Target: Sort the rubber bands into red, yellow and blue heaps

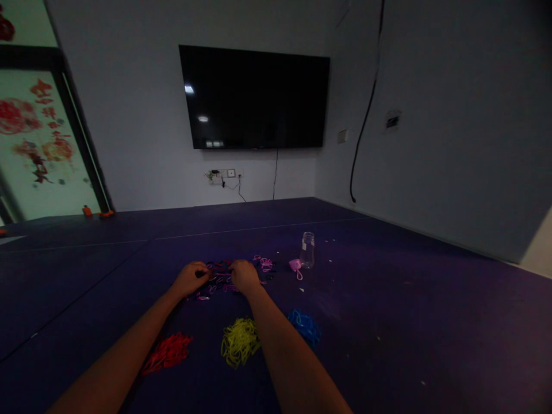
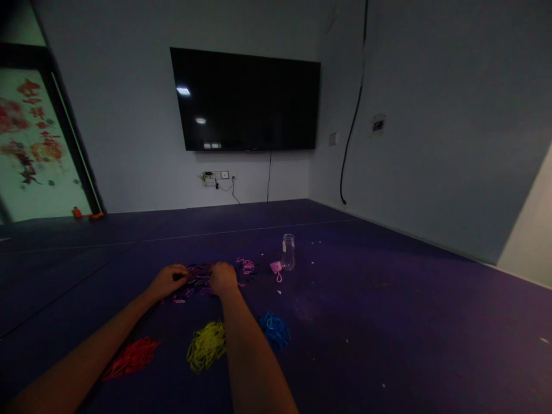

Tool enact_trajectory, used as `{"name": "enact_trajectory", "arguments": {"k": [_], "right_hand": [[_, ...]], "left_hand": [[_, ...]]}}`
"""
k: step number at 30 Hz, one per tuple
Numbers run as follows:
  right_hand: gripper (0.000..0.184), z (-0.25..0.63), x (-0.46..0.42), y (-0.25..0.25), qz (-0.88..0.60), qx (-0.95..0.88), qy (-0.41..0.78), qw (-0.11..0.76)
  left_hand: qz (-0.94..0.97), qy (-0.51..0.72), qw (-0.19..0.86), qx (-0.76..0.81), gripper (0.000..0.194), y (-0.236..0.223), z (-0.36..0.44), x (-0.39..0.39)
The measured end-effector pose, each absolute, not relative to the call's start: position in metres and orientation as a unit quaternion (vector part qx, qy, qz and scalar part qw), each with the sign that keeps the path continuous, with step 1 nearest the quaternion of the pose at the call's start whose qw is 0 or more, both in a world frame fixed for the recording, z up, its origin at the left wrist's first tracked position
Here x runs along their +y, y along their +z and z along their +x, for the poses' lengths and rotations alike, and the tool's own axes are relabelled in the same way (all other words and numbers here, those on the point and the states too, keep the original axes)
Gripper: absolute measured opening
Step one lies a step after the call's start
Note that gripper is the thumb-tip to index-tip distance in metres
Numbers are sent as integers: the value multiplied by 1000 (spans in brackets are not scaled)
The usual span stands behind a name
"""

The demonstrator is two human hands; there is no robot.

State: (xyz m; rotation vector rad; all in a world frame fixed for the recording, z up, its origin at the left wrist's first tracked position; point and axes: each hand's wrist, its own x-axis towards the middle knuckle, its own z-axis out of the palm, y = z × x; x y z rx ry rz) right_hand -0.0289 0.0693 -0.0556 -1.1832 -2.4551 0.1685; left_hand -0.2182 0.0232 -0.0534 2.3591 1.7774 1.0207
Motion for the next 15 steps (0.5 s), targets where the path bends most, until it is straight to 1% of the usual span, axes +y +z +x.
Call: {"name": "enact_trajectory", "arguments": {"k": [6,15], "right_hand": [[38,-29,69,-56,-422,-882,58,202],[38,-28,68,-55,-423,-882,53,199]], "left_hand": [[761,300,-22,575,12,-55,-221,24],[776,280,-48,563,14,-60,-226,28]]}}
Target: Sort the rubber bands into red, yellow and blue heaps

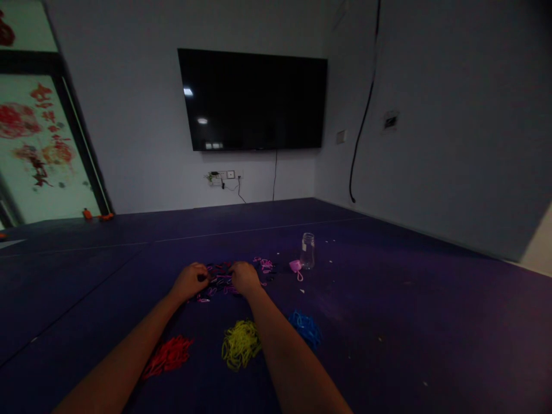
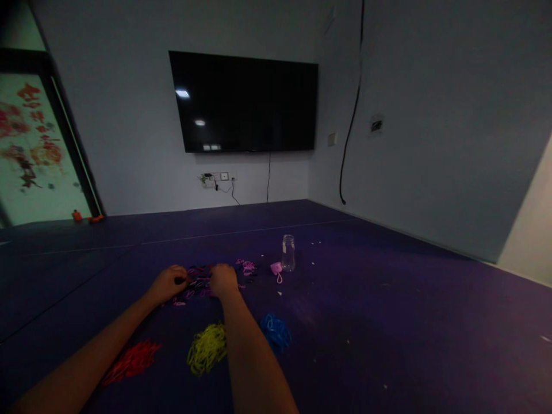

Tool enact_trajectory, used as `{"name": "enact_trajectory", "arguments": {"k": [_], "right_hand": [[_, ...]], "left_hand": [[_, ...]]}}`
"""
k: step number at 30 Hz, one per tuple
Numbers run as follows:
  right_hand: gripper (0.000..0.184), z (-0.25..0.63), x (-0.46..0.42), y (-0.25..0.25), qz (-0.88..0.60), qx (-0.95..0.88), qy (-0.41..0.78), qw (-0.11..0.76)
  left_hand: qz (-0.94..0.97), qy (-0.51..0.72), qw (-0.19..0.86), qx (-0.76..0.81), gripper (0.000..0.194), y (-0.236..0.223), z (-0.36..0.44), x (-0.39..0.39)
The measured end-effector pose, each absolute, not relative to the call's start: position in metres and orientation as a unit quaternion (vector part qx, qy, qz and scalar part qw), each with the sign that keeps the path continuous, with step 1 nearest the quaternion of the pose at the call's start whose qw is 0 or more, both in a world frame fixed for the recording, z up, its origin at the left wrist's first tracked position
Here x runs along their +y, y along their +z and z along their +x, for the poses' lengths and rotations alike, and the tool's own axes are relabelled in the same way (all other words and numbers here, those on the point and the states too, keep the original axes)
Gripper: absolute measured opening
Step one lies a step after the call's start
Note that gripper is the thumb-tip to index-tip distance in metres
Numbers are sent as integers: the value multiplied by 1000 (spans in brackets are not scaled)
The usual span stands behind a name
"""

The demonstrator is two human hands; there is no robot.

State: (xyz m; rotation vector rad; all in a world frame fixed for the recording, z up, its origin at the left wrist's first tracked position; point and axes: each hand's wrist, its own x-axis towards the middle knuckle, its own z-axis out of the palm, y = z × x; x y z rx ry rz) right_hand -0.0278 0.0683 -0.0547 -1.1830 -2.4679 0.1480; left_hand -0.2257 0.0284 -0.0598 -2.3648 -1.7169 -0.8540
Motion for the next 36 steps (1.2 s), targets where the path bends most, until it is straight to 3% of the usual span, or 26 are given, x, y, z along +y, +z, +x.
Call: {"name": "enact_trajectory", "arguments": {"k": [20,32,36], "right_hand": [[37,-29,68,-54,-424,-883,53,196],[35,-28,70,-55,-420,-884,49,196],[35,-28,68,-55,-421,-884,49,198]], "left_hand": [[-785,-214,129,-566,14,-51,-215,25],[-631,-453,-121,-618,25,-57,-229,30],[-621,-479,-116,-609,25,-60,-228,32]]}}
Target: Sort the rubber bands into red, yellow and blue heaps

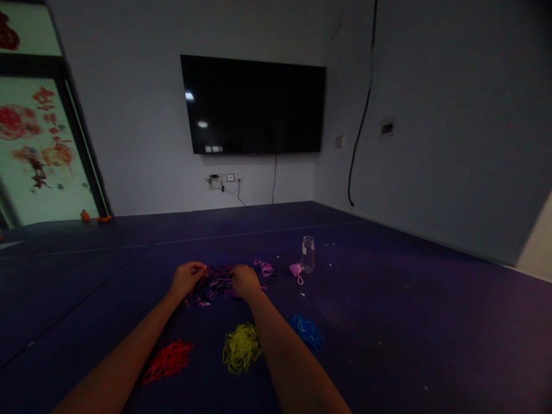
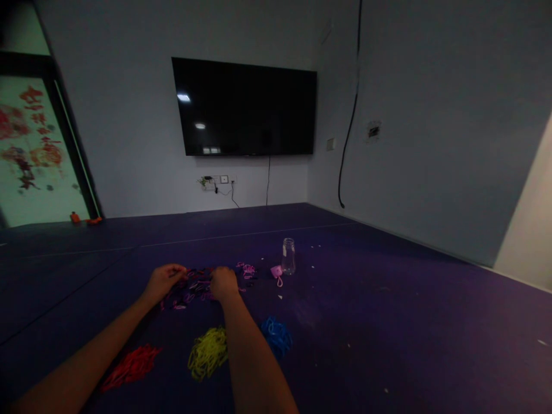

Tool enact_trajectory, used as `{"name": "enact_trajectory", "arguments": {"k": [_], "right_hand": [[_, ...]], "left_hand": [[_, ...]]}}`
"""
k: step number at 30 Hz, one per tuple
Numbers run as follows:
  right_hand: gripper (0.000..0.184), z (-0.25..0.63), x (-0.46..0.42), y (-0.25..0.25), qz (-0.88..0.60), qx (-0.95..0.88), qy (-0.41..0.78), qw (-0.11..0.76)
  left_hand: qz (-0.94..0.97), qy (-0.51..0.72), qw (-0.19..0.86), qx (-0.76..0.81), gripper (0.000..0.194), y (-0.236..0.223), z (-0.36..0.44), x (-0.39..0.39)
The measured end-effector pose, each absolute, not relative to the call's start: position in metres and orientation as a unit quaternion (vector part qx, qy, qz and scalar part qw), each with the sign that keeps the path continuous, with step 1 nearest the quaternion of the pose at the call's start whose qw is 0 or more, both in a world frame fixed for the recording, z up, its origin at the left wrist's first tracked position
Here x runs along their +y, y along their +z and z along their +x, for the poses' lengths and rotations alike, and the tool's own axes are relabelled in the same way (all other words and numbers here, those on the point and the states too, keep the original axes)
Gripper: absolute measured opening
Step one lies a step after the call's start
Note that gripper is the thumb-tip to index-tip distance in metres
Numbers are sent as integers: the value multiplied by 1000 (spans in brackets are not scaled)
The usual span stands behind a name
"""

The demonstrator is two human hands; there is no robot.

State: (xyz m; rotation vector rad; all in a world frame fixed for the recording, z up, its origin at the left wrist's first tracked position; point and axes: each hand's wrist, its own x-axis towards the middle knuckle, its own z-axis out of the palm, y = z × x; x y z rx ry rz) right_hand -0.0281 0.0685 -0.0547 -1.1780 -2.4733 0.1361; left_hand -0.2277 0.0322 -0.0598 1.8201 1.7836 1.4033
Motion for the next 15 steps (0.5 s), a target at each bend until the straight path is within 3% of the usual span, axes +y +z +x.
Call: {"name": "enact_trajectory", "arguments": {"k": [6,15], "right_hand": [[37,-28,69,-55,-408,-888,47,209],[41,-31,71,-63,-310,-929,31,202]], "left_hand": [[701,439,0,561,19,-63,-222,38],[781,342,16,522,26,-71,-220,45]]}}
